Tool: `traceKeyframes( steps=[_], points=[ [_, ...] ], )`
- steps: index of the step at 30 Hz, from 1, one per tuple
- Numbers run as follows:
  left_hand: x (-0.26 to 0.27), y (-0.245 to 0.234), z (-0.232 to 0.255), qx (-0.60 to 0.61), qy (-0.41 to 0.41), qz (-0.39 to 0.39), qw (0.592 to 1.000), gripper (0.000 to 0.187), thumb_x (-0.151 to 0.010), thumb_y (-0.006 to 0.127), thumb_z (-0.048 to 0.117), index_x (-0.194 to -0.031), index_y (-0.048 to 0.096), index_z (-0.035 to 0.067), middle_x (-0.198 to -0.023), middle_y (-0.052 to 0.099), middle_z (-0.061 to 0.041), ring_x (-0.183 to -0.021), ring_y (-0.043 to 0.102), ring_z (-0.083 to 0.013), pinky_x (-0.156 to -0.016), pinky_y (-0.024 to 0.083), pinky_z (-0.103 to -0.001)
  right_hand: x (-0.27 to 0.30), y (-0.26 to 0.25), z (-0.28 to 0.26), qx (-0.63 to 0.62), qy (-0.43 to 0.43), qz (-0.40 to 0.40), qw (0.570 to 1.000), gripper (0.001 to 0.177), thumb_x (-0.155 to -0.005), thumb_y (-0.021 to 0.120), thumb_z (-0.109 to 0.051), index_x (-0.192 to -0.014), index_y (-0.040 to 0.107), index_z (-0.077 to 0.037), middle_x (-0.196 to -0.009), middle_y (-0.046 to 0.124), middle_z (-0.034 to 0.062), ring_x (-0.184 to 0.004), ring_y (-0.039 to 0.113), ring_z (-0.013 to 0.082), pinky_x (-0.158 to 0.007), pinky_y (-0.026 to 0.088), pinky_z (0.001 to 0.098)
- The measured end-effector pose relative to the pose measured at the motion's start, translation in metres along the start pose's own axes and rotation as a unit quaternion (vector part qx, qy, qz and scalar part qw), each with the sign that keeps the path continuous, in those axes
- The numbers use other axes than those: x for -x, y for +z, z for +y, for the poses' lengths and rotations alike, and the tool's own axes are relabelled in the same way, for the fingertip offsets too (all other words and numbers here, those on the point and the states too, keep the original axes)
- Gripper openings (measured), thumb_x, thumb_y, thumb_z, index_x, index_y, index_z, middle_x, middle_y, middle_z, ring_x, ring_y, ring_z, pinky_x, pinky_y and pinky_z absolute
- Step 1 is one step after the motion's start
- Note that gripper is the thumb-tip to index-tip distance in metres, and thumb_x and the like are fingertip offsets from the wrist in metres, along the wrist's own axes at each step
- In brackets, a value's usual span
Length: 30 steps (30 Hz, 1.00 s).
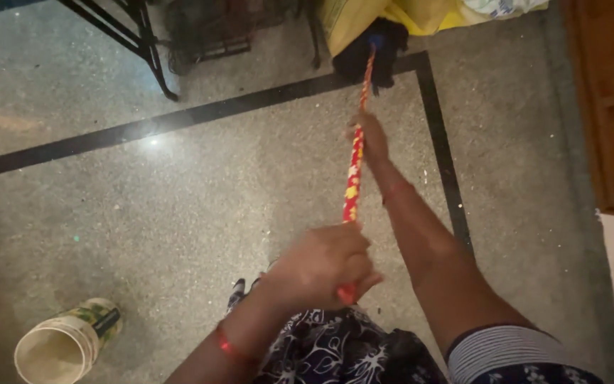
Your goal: The person mops a tiled floor using a long-handled mop with a blue head. They move the mop back and forth along the edges and center of a marked rectangular area, working around furniture and a bucket.
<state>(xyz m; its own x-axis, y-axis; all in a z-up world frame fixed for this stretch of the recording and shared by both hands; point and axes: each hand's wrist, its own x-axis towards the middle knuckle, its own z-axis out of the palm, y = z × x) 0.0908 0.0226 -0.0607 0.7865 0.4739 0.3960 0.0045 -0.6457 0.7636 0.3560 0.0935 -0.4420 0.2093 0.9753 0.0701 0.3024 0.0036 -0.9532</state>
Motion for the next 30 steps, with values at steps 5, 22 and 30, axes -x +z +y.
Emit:
traceKeyframes(
  steps=[5,22,30],
  points=[
    [0.004,-0.054,0.047,0.038,0.031,-0.021,0.999,0.035,-0.089,0.076,0.018,-0.064,0.052,0.012,-0.064,0.055,-0.002,-0.064,0.059,-0.0253,-0.061,0.051,-0.041,0.051,0.032,-0.074,0.001,-0.04,-0.025,0.999,0.018,-0.091,0.072,-0.018,-0.092,0.058,-0.006,-0.088,0.056,0.0055,-0.083,0.058,0.0198,-0.076,0.049,0.0346],
    [0.029,-0.086,0.091,0.061,-0.002,0.012,0.998,0.029,-0.091,0.077,0.013,-0.075,0.054,0.008,-0.076,0.056,-0.007,-0.073,0.061,-0.0271,-0.069,0.048,-0.043,0.025,0.149,-0.108,-0.257,0.099,-0.051,0.96,0.019,-0.102,0.064,-0.019,-0.087,0.065,-0.008,-0.079,0.059,0.0037,-0.071,0.06,0.0159,-0.063,0.044,0.0299],
    [0.019,-0.077,0.073,0.025,-0.024,-0.054,0.998,0.009,-0.084,0.068,0.017,-0.083,0.062,0.01,-0.075,0.055,-0.004,-0.072,0.061,-0.0243,-0.067,0.048,-0.041,0.009,0.162,-0.115,-0.334,0.249,-0.131,0.9,0.028,-0.103,0.061,-0.025,-0.08,0.06,-0.011,-0.073,0.053,-0.004,-0.063,0.05,0.0054,-0.057,0.039,0.023]
  ],
)
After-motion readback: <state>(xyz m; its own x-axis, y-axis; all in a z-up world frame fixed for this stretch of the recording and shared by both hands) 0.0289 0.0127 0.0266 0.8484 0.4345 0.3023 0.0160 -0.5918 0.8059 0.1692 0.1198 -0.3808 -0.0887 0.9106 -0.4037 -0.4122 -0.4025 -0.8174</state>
